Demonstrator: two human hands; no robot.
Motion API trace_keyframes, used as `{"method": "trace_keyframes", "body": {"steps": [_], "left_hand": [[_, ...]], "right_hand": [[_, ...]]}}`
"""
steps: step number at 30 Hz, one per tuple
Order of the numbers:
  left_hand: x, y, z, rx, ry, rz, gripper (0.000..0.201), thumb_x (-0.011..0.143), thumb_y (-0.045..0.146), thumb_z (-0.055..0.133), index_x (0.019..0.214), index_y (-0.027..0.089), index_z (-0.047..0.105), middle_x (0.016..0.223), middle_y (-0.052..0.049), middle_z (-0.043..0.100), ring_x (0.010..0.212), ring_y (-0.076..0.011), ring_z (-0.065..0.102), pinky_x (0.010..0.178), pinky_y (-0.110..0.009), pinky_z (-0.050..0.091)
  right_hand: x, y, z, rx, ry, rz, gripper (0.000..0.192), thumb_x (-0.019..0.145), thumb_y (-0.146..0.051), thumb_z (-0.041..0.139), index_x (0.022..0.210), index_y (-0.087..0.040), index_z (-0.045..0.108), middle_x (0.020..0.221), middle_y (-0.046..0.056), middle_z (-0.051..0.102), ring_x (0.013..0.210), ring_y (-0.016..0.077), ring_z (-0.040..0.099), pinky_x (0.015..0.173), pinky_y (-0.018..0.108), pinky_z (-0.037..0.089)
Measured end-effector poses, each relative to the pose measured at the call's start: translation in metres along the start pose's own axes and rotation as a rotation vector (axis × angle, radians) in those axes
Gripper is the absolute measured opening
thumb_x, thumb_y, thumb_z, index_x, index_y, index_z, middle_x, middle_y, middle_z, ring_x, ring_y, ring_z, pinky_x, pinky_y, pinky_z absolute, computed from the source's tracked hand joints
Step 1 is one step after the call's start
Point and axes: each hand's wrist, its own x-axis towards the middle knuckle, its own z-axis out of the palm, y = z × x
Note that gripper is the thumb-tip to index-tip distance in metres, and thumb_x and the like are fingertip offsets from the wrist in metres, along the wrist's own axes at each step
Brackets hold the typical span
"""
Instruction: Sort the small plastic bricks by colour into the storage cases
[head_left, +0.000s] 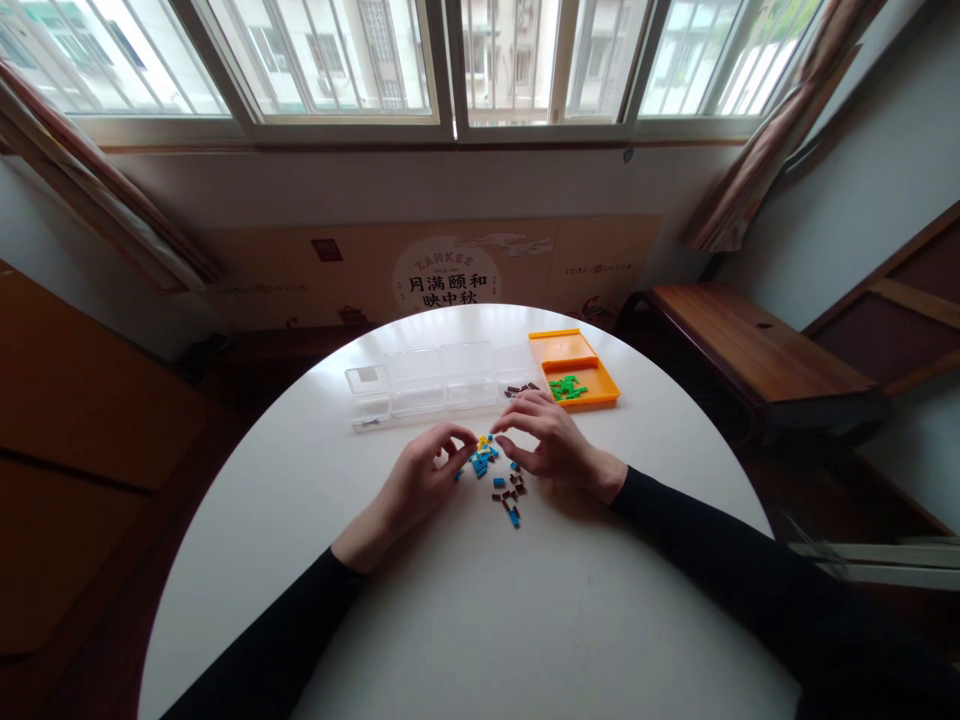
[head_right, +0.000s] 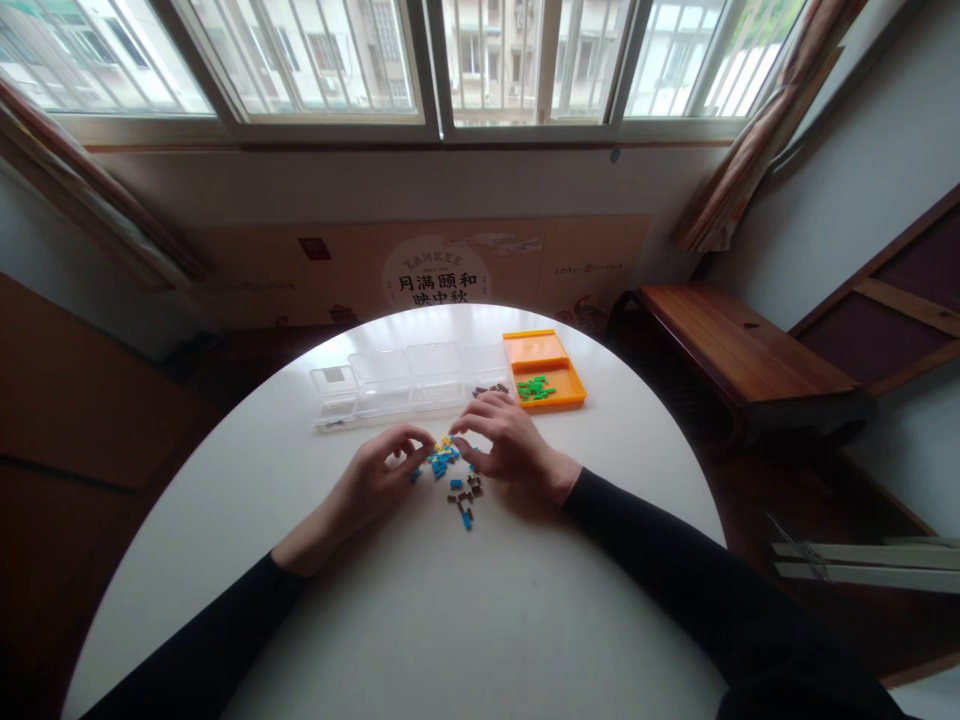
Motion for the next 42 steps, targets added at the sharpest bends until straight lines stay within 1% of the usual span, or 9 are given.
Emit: {"method": "trace_keyframes", "body": {"steps": [3,5,14,20,24,27,33,38,42], "left_hand": [[0.0005,0.0040,0.0005,-0.029,-0.003,0.003,0.003,0.101,0.024,0.073,0.101,0.023,0.075,0.095,-0.002,0.077,0.078,-0.0142,0.067,0.059,-0.021,0.048],[0.0011,0.0044,-0.0004,-0.029,0.013,0.016,0.002,0.099,0.024,0.076,0.099,0.022,0.076,0.094,-0.002,0.078,0.077,-0.0144,0.067,0.058,-0.021,0.047],[0.0024,0.0024,-0.0016,-0.017,0.087,0.072,0.007,0.095,0.024,0.083,0.094,0.022,0.077,0.089,0.000,0.080,0.073,-0.0127,0.067,0.069,-0.024,0.054],[0.0010,0.0089,-0.0010,0.047,0.086,0.093,0.011,0.096,0.030,0.083,0.092,0.022,0.077,0.087,-0.001,0.080,0.072,-0.0140,0.067,0.064,-0.024,0.054],[0.0005,0.0080,-0.0003,0.061,0.088,0.090,0.012,0.097,0.033,0.083,0.093,0.023,0.078,0.087,-0.002,0.081,0.072,-0.0150,0.069,0.062,-0.025,0.055],[0.0003,0.0066,0.0000,0.064,0.081,0.094,0.012,0.097,0.033,0.083,0.094,0.023,0.078,0.087,-0.002,0.082,0.074,-0.0158,0.071,0.064,-0.026,0.056],[0.0004,0.0065,-0.0002,0.072,0.071,0.106,0.011,0.097,0.031,0.083,0.092,0.022,0.079,0.086,-0.003,0.082,0.074,-0.0160,0.072,0.067,-0.026,0.059],[0.0002,0.0062,-0.0002,0.074,0.071,0.112,0.011,0.097,0.032,0.082,0.093,0.022,0.079,0.088,-0.003,0.082,0.075,-0.0163,0.072,0.065,-0.026,0.057],[0.0003,0.0061,0.0001,0.091,0.071,0.115,0.010,0.096,0.031,0.082,0.093,0.023,0.079,0.087,-0.003,0.082,0.076,-0.0170,0.073,0.070,-0.028,0.059]], "right_hand": [[0.0015,-0.0015,0.0024,0.011,-0.058,-0.085,0.006,0.104,-0.031,0.073,0.105,-0.025,0.075,0.100,0.004,0.077,0.092,0.0227,0.067,0.095,0.042,0.053],[0.0016,-0.0012,0.0032,0.011,-0.072,-0.101,0.006,0.104,-0.031,0.073,0.105,-0.025,0.075,0.098,0.004,0.077,0.091,0.0227,0.066,0.094,0.042,0.053],[0.0014,-0.0004,0.0060,0.021,-0.077,-0.093,0.007,0.105,-0.031,0.074,0.103,-0.024,0.075,0.093,0.004,0.075,0.088,0.0218,0.065,0.092,0.039,0.052],[0.0029,-0.0015,0.0055,0.013,-0.090,-0.096,0.008,0.106,-0.031,0.074,0.103,-0.024,0.075,0.092,0.004,0.075,0.088,0.0217,0.065,0.092,0.038,0.053],[0.0022,-0.0007,0.0055,0.019,-0.119,-0.070,0.009,0.105,-0.036,0.076,0.105,-0.026,0.075,0.096,0.003,0.078,0.091,0.0225,0.067,0.095,0.040,0.053],[0.0014,0.0006,0.0058,0.029,-0.142,-0.061,0.012,0.104,-0.039,0.077,0.105,-0.027,0.076,0.097,0.002,0.080,0.092,0.0223,0.068,0.097,0.041,0.053],[0.0007,0.0018,0.0061,0.012,-0.141,-0.067,0.011,0.106,-0.037,0.075,0.102,-0.027,0.076,0.094,0.002,0.079,0.089,0.0215,0.067,0.096,0.040,0.053],[0.0011,0.0013,0.0060,0.024,-0.135,-0.083,0.009,0.106,-0.034,0.074,0.102,-0.026,0.075,0.094,0.002,0.079,0.088,0.0212,0.067,0.095,0.040,0.053],[0.0012,0.0008,0.0055,0.033,-0.132,-0.074,0.008,0.105,-0.032,0.074,0.101,-0.026,0.075,0.094,0.002,0.079,0.087,0.0210,0.068,0.096,0.040,0.053]]}}
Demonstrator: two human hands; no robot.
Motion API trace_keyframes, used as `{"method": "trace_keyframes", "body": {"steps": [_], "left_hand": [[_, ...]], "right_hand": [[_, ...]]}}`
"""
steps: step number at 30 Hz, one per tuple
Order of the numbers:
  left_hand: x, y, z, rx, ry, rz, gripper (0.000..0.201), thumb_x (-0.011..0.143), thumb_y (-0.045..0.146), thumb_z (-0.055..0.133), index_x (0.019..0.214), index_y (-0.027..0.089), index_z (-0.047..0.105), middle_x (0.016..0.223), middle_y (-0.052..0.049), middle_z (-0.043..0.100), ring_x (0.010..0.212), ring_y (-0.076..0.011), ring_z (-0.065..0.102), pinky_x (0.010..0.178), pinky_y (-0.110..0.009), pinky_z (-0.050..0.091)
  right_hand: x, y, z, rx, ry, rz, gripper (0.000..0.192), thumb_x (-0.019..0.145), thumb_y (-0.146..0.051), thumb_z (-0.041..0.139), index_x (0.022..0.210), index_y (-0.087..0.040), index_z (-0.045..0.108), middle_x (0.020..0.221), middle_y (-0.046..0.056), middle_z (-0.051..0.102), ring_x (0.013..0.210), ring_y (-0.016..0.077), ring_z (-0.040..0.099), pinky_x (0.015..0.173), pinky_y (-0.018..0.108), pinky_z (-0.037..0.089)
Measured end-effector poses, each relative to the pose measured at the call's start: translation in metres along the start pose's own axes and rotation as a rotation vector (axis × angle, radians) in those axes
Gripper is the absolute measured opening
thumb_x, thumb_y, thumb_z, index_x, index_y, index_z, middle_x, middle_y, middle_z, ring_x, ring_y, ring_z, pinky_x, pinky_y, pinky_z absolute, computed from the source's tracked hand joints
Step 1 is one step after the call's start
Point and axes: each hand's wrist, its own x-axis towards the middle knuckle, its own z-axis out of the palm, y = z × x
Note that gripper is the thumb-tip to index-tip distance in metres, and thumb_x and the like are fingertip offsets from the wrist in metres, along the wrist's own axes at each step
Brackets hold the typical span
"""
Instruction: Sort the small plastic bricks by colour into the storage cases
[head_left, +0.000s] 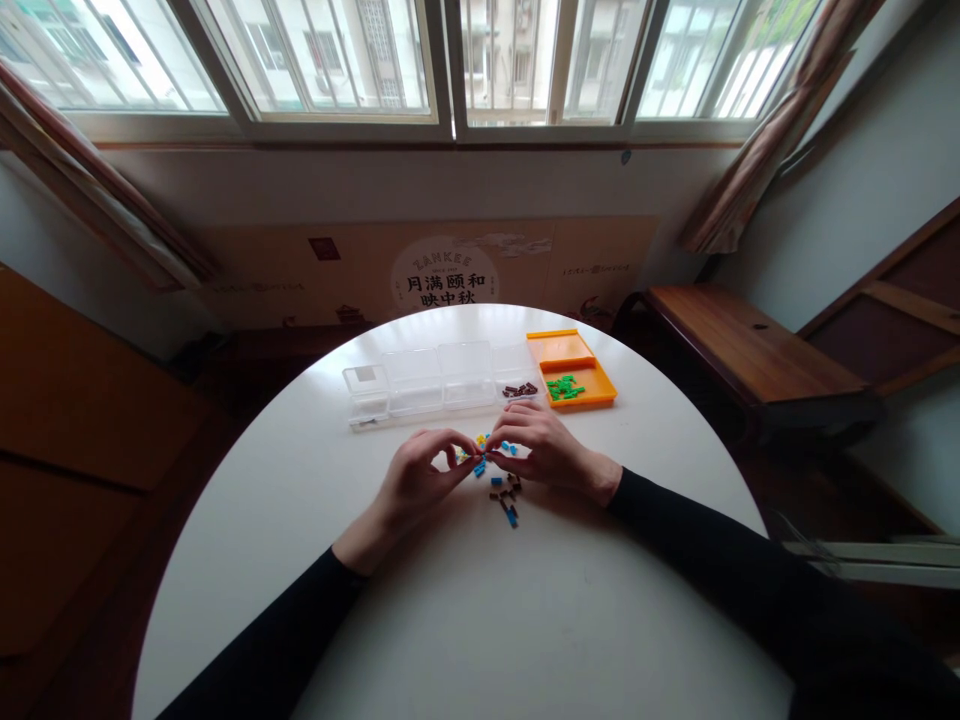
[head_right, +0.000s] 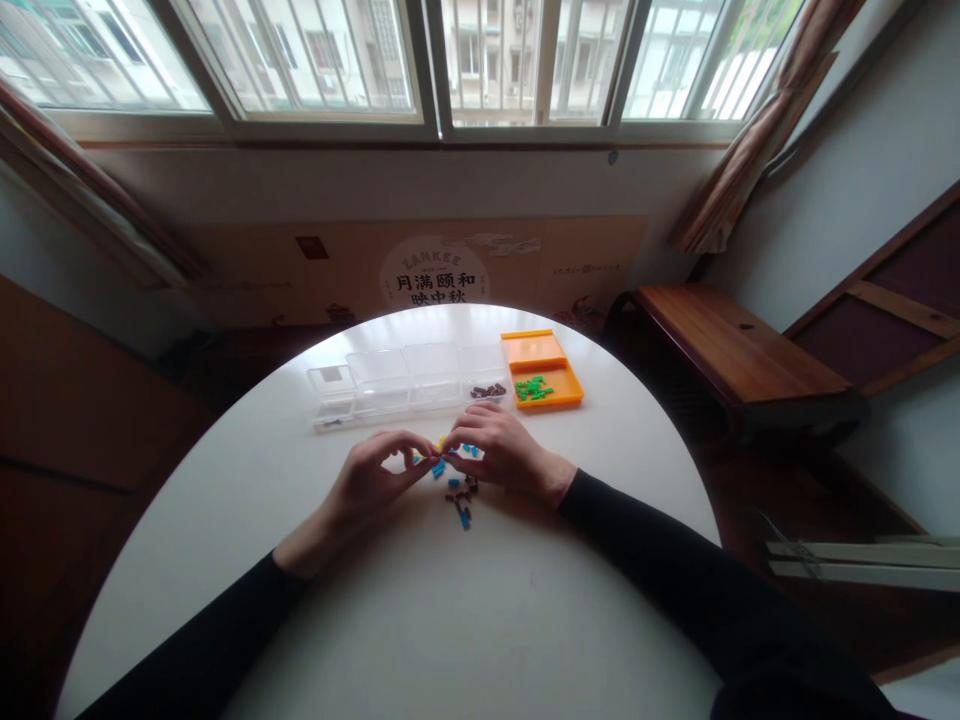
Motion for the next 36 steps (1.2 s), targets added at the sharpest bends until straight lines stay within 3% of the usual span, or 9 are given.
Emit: {"method": "trace_keyframes", "body": {"steps": [16,20,25,30,36], "left_hand": [[0.002,0.002,-0.001,0.006,0.015,0.013,0.008,0.099,0.031,0.079,0.096,0.024,0.078,0.089,-0.002,0.082,0.074,-0.0165,0.071,0.069,-0.029,0.057],[0.003,0.002,-0.002,0.036,0.028,-0.002,0.006,0.100,0.029,0.077,0.098,0.024,0.076,0.092,-0.001,0.080,0.077,-0.0172,0.070,0.077,-0.032,0.057],[0.002,0.000,-0.003,0.122,-0.031,0.019,0.005,0.101,0.027,0.076,0.097,0.024,0.074,0.099,-0.003,0.079,0.081,-0.0180,0.071,0.089,-0.037,0.056],[0.001,-0.004,-0.001,0.175,-0.087,0.068,0.006,0.104,0.028,0.073,0.101,0.024,0.076,0.108,-0.005,0.081,0.098,-0.0224,0.075,0.096,-0.041,0.054],[0.000,-0.007,0.002,0.245,-0.147,0.160,0.011,0.103,0.030,0.074,0.111,0.028,0.081,0.114,-0.007,0.077,0.102,-0.0241,0.073,0.095,-0.041,0.055]], "right_hand": [[0.000,-0.001,-0.002,0.021,0.015,0.033,0.009,0.106,-0.033,0.073,0.100,-0.026,0.076,0.093,0.002,0.077,0.087,0.0208,0.068,0.097,0.041,0.054],[0.000,0.004,-0.005,-0.068,0.160,0.163,0.010,0.105,-0.031,0.073,0.097,-0.027,0.076,0.095,0.003,0.078,0.093,0.0232,0.069,0.096,0.042,0.052],[-0.005,0.028,-0.014,-0.295,0.349,0.390,0.011,0.104,-0.030,0.072,0.095,-0.026,0.078,0.095,0.004,0.079,0.095,0.0271,0.068,0.097,0.046,0.050],[-0.012,0.051,-0.019,-0.441,0.366,0.476,0.012,0.102,-0.033,0.074,0.095,-0.025,0.080,0.093,0.006,0.078,0.092,0.0284,0.067,0.095,0.047,0.048],[-0.013,0.046,-0.014,-0.423,0.327,0.478,0.011,0.103,-0.030,0.071,0.101,-0.025,0.081,0.098,0.006,0.078,0.094,0.0288,0.066,0.092,0.047,0.048]]}}
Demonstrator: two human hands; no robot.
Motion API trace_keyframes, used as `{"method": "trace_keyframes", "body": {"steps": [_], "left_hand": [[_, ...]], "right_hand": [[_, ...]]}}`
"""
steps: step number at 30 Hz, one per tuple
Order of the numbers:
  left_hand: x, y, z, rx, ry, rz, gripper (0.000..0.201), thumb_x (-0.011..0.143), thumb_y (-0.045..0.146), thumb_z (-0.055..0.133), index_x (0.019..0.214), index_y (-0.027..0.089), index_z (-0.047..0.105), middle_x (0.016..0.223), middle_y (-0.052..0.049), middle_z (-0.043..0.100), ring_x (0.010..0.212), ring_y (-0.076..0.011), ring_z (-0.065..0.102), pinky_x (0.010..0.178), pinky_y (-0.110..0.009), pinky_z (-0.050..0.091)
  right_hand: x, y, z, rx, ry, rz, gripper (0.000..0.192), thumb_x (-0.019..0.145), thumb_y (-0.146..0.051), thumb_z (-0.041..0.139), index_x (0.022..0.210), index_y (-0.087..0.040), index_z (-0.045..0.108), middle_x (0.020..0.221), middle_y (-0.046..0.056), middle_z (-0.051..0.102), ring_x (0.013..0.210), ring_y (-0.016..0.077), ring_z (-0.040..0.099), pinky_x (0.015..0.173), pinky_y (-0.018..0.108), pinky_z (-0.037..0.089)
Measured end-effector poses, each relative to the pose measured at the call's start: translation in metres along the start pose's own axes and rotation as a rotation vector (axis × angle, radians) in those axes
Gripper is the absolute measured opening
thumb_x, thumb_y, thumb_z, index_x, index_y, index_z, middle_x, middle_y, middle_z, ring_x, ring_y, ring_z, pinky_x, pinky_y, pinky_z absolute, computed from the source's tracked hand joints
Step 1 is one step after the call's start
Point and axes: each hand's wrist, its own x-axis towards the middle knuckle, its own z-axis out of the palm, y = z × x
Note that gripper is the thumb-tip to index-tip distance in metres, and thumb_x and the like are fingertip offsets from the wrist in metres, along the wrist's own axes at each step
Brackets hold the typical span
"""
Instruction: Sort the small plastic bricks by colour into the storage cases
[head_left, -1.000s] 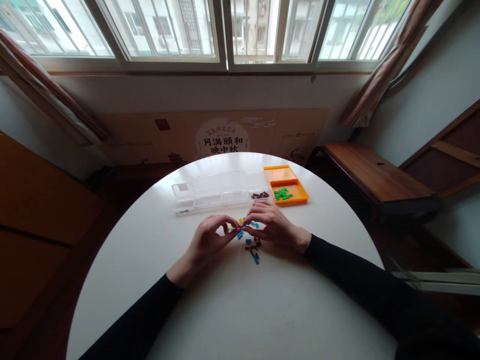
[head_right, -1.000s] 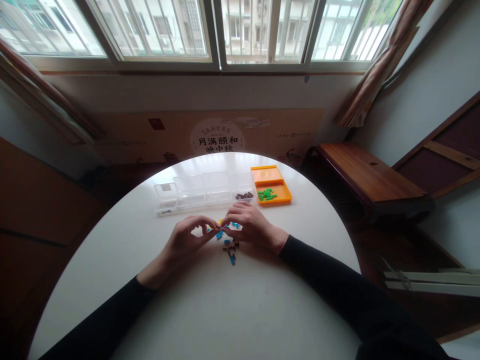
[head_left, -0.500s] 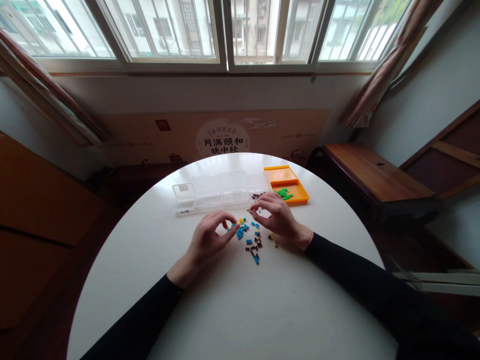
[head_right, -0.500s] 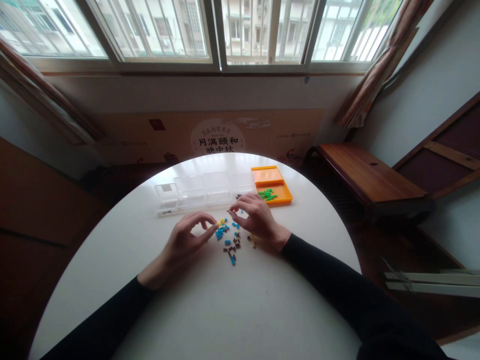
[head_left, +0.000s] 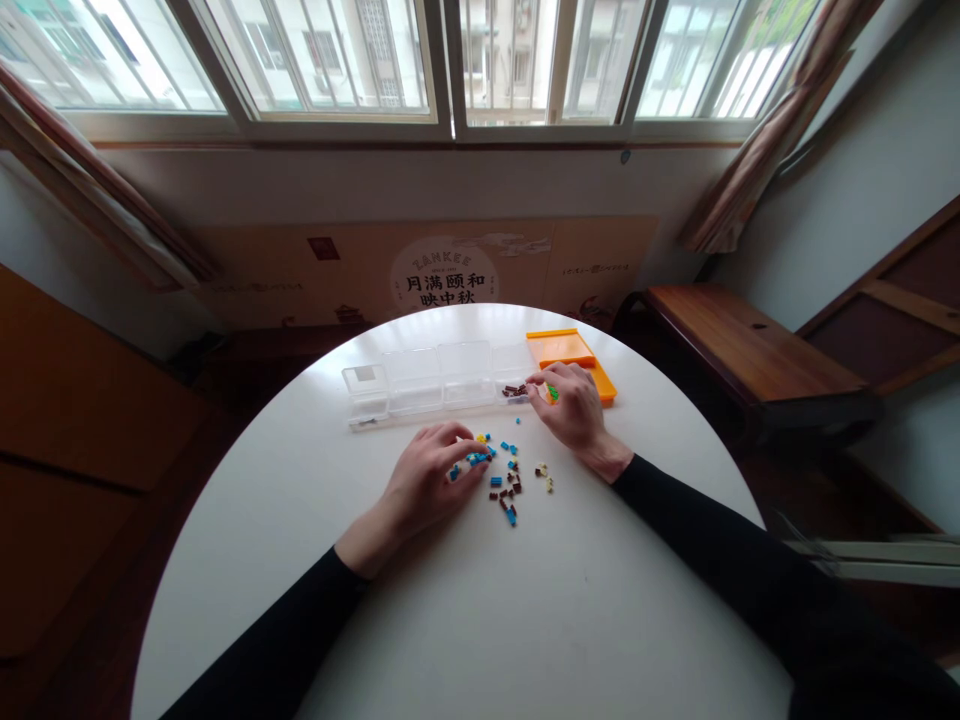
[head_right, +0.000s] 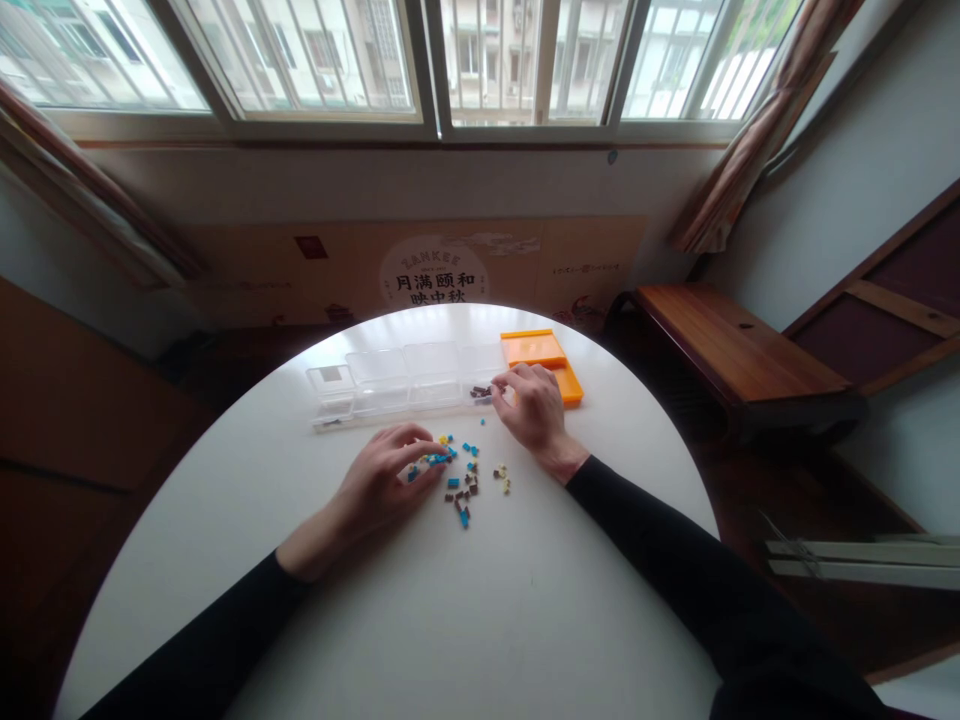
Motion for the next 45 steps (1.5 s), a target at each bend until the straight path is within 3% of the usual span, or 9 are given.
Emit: {"method": "trace_keyframes", "body": {"steps": [17,24,29,35,45], "left_hand": [[0.002,0.001,0.004,0.032,-0.030,0.057,0.012,0.109,0.029,0.067,0.104,0.023,0.076,0.104,-0.005,0.075,0.094,-0.0208,0.073,0.090,-0.037,0.051],[0.001,0.001,0.001,-0.096,0.052,-0.057,0.011,0.108,0.032,0.072,0.101,0.023,0.074,0.097,0.002,0.078,0.075,-0.0137,0.069,0.088,-0.035,0.048],[0.001,0.001,-0.001,-0.172,0.138,-0.110,0.008,0.104,0.031,0.078,0.101,0.025,0.076,0.091,0.004,0.080,0.073,-0.0141,0.069,0.086,-0.034,0.049],[0.001,-0.001,0.001,-0.176,0.148,-0.073,0.005,0.104,0.030,0.079,0.102,0.025,0.077,0.095,0.003,0.083,0.072,-0.0135,0.071,0.086,-0.033,0.049],[0.000,-0.002,0.003,-0.184,0.109,-0.067,0.009,0.105,0.035,0.077,0.105,0.026,0.078,0.094,0.003,0.084,0.067,-0.0128,0.070,0.084,-0.033,0.050]], "right_hand": [[-0.003,-0.018,-0.006,0.161,-0.057,0.015,0.011,0.102,-0.026,0.068,0.096,-0.023,0.076,0.099,0.006,0.078,0.098,0.0276,0.069,0.098,0.045,0.051],[-0.006,-0.034,-0.013,0.392,-0.187,-0.251,0.007,0.102,-0.023,0.071,0.099,-0.026,0.076,0.101,0.005,0.077,0.100,0.0249,0.070,0.097,0.044,0.053],[-0.008,-0.045,-0.015,0.500,-0.282,-0.424,0.002,0.101,-0.028,0.077,0.101,-0.026,0.076,0.101,0.003,0.079,0.095,0.0220,0.071,0.096,0.041,0.055],[-0.007,-0.047,-0.014,0.537,-0.308,-0.470,0.006,0.106,-0.029,0.073,0.104,-0.026,0.077,0.098,0.003,0.079,0.088,0.0192,0.070,0.087,0.037,0.056],[-0.009,-0.045,-0.005,0.508,-0.290,-0.503,0.002,0.103,-0.028,0.079,0.103,-0.026,0.078,0.096,0.002,0.080,0.088,0.0204,0.068,0.090,0.038,0.055]]}}
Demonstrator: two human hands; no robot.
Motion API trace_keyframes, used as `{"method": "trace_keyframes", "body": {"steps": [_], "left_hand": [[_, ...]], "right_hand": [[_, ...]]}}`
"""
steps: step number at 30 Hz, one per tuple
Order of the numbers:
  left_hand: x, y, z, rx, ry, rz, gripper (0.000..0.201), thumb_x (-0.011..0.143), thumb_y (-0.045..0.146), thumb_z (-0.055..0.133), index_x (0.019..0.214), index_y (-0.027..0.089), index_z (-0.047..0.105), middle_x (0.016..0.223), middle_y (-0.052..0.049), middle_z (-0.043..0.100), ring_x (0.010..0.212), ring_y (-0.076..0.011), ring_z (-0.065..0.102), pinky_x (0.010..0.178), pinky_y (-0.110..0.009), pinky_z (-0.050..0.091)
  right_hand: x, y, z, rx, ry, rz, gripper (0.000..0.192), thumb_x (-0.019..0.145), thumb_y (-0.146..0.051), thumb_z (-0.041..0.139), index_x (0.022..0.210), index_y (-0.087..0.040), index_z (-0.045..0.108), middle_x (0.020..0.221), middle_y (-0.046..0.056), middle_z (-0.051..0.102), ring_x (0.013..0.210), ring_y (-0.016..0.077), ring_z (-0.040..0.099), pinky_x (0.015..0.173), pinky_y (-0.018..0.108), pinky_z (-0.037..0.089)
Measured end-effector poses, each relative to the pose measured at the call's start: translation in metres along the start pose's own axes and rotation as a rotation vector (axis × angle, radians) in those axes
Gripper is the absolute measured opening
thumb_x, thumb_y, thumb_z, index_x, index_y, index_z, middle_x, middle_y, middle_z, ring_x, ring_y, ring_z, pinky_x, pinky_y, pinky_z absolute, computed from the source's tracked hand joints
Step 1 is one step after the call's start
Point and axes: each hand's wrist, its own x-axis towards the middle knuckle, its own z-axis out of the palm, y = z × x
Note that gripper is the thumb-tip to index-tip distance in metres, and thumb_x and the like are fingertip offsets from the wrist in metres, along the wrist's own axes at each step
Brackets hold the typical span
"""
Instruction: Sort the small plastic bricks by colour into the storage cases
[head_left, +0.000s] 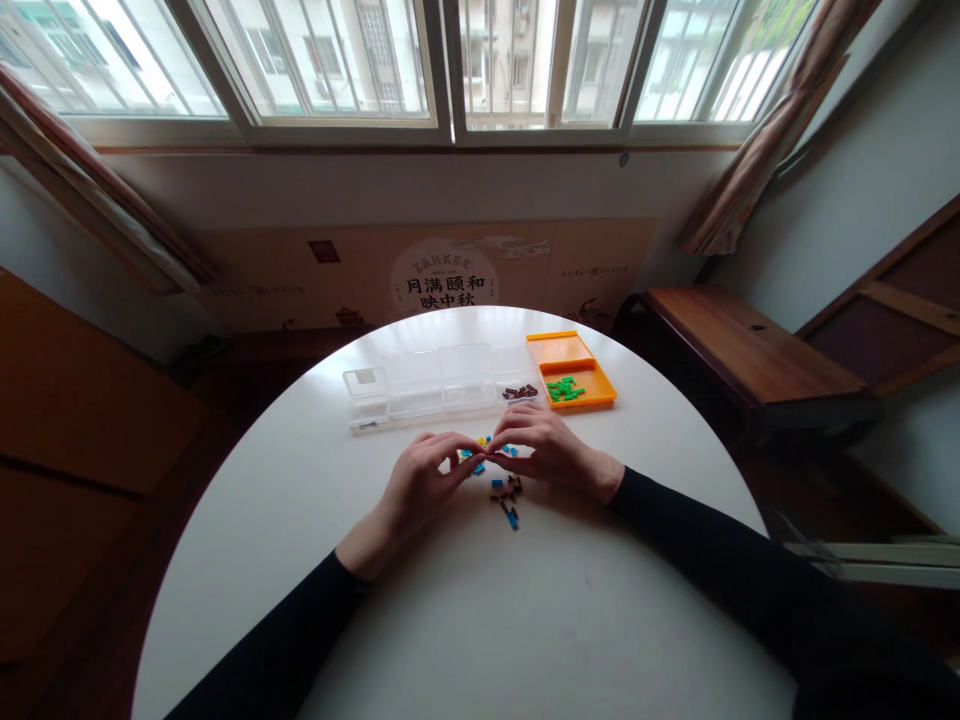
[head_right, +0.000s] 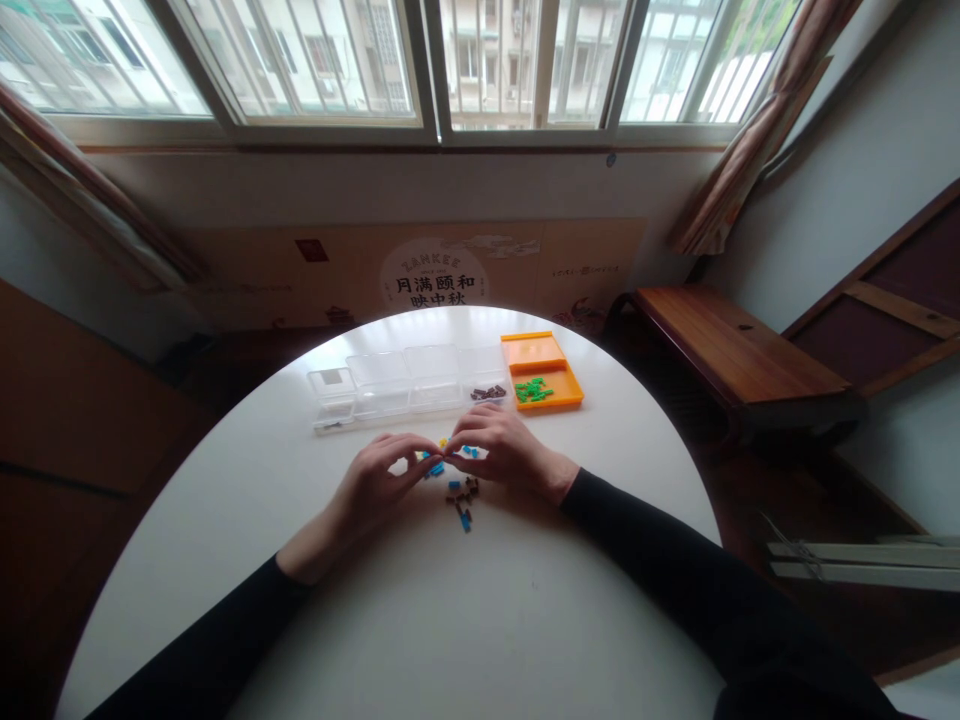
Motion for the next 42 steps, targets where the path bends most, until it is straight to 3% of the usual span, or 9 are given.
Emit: {"method": "trace_keyframes", "body": {"steps": [3,10,15,22,29,42], "left_hand": [[0.001,-0.001,0.000,0.011,0.000,0.020,0.007,0.106,0.032,0.075,0.107,0.026,0.079,0.097,0.001,0.085,0.071,-0.0144,0.073,0.084,-0.033,0.052],[0.000,-0.001,-0.001,0.148,0.071,-0.012,0.015,0.108,0.021,0.064,0.114,0.025,0.077,0.112,-0.004,0.084,0.103,-0.0223,0.079,0.096,-0.038,0.055],[0.001,0.003,-0.004,0.154,0.035,-0.040,0.013,0.108,0.021,0.062,0.111,0.024,0.075,0.109,-0.003,0.082,0.092,-0.0205,0.076,0.095,-0.039,0.054],[0.003,0.007,-0.005,0.117,-0.047,0.067,0.013,0.107,0.020,0.063,0.109,0.024,0.075,0.105,-0.005,0.081,0.096,-0.0218,0.075,0.092,-0.038,0.053],[0.004,0.009,-0.007,0.146,-0.125,0.121,0.008,0.102,0.025,0.071,0.099,0.026,0.078,0.097,-0.004,0.079,0.089,-0.0205,0.073,0.089,-0.038,0.051],[0.000,0.009,-0.008,-0.002,-0.234,0.206,0.009,0.094,0.032,0.080,0.102,0.029,0.082,0.104,-0.005,0.079,0.090,-0.0205,0.074,0.090,-0.037,0.055]], "right_hand": [[-0.001,0.001,0.000,0.000,-0.006,0.004,0.001,0.103,-0.028,0.079,0.103,-0.027,0.078,0.096,0.001,0.080,0.089,0.0205,0.068,0.091,0.039,0.055],[-0.003,0.002,-0.004,-0.026,0.043,0.102,0.006,0.104,-0.030,0.077,0.101,-0.027,0.080,0.098,0.002,0.079,0.091,0.0204,0.069,0.094,0.040,0.054],[-0.005,0.011,-0.006,-0.121,0.190,0.238,0.006,0.103,-0.029,0.078,0.100,-0.027,0.082,0.098,0.003,0.079,0.097,0.0230,0.069,0.094,0.042,0.053],[-0.012,0.036,-0.012,-0.342,0.356,0.447,0.011,0.103,-0.034,0.077,0.099,-0.027,0.084,0.099,0.006,0.078,0.098,0.0289,0.065,0.094,0.048,0.051],[-0.018,0.044,-0.011,-0.449,0.312,0.493,0.015,0.104,-0.035,0.075,0.098,-0.026,0.085,0.098,0.007,0.076,0.093,0.0284,0.062,0.089,0.048,0.050],[-0.009,0.024,-0.012,-0.304,0.297,0.435,0.016,0.104,-0.027,0.069,0.092,-0.024,0.078,0.098,0.006,0.076,0.097,0.0278,0.064,0.096,0.047,0.051]]}}
